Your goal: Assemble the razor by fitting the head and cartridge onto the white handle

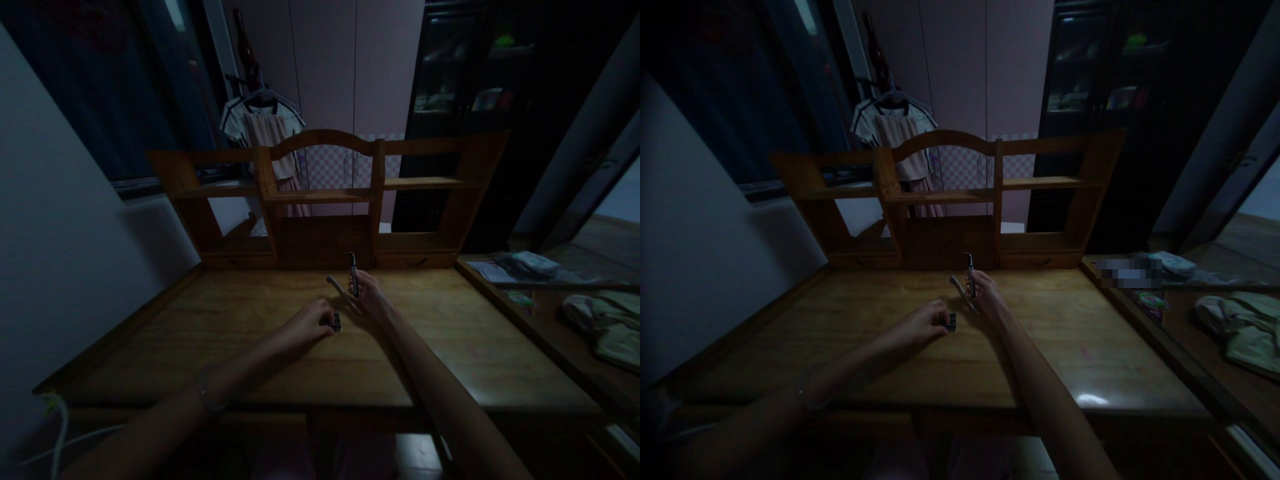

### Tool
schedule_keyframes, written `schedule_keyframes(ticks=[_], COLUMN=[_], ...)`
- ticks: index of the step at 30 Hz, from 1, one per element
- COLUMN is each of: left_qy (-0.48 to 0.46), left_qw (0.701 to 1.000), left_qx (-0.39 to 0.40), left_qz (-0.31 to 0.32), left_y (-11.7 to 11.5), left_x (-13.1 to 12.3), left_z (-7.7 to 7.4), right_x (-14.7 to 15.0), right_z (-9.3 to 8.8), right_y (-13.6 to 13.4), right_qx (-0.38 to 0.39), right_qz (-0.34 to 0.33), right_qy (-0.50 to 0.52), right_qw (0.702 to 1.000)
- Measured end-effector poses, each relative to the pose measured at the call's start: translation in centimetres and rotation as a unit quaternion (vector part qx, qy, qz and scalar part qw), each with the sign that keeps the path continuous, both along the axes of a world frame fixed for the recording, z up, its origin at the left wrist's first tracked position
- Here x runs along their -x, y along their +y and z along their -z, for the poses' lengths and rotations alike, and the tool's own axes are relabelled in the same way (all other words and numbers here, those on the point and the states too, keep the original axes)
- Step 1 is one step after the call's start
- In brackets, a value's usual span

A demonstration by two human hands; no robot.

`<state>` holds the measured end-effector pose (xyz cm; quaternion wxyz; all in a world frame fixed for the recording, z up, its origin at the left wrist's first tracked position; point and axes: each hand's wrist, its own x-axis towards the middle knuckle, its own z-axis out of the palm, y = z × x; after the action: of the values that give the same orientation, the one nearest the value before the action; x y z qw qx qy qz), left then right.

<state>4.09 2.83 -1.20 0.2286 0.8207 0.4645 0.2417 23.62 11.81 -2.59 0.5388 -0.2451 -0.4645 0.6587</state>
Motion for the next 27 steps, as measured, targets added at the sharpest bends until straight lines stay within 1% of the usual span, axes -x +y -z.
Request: schedule_keyframes(ticks=[3, 8, 10, 12, 16, 18, 21, 22, 23, 25, 27], left_qy=[0.030, 0.056, 0.049, 0.036, 0.007, -0.027, -0.103, -0.133, -0.172, -0.255, -0.337], left_qw=[0.999, 0.997, 0.997, 0.998, 0.999, 0.997, 0.988, 0.983, 0.977, 0.957, 0.925], left_qx=[0.007, 0.035, 0.048, 0.044, 0.040, 0.064, 0.116, 0.123, 0.118, 0.119, 0.147], left_qz=[-0.021, -0.033, -0.033, -0.031, -0.034, -0.031, -0.020, -0.022, -0.038, -0.069, -0.101], left_y=[0.6, 1.3, 1.5, 1.5, 1.5, 1.8, 3.1, 3.7, 4.3, 5.6, 6.8], left_x=[-0.3, -0.7, -0.8, -0.8, -0.7, -0.6, -0.3, 0.0, 0.4, 1.2, 2.2], left_z=[0.1, -0.3, -0.4, -0.2, 0.2, 0.1, -0.8, -1.2, -1.5, -1.6, -1.0], right_x=[-0.2, -0.4, -0.4, -0.4, -0.3, -0.3, -0.4, -0.4, -0.3, -0.2, 0.0], right_z=[-0.2, -0.3, -0.3, -0.4, -0.4, -0.4, -0.5, -0.5, -0.5, -0.7, -0.9], right_y=[-0.1, -0.2, -0.2, -0.2, -0.2, -0.2, -0.1, -0.1, 0.0, -0.1, -0.3], right_qx=[-0.004, -0.011, -0.012, -0.009, -0.002, -0.003, -0.005, -0.007, -0.008, -0.010, -0.011], right_qz=[0.003, 0.002, -0.004, -0.008, 0.002, 0.004, -0.002, -0.004, -0.004, -0.005, -0.010], right_qy=[-0.003, 0.012, 0.024, 0.031, 0.019, 0.009, 0.002, 0.001, -0.001, -0.017, -0.050], right_qw=[1.000, 1.000, 1.000, 0.999, 1.000, 1.000, 1.000, 1.000, 1.000, 1.000, 0.999])
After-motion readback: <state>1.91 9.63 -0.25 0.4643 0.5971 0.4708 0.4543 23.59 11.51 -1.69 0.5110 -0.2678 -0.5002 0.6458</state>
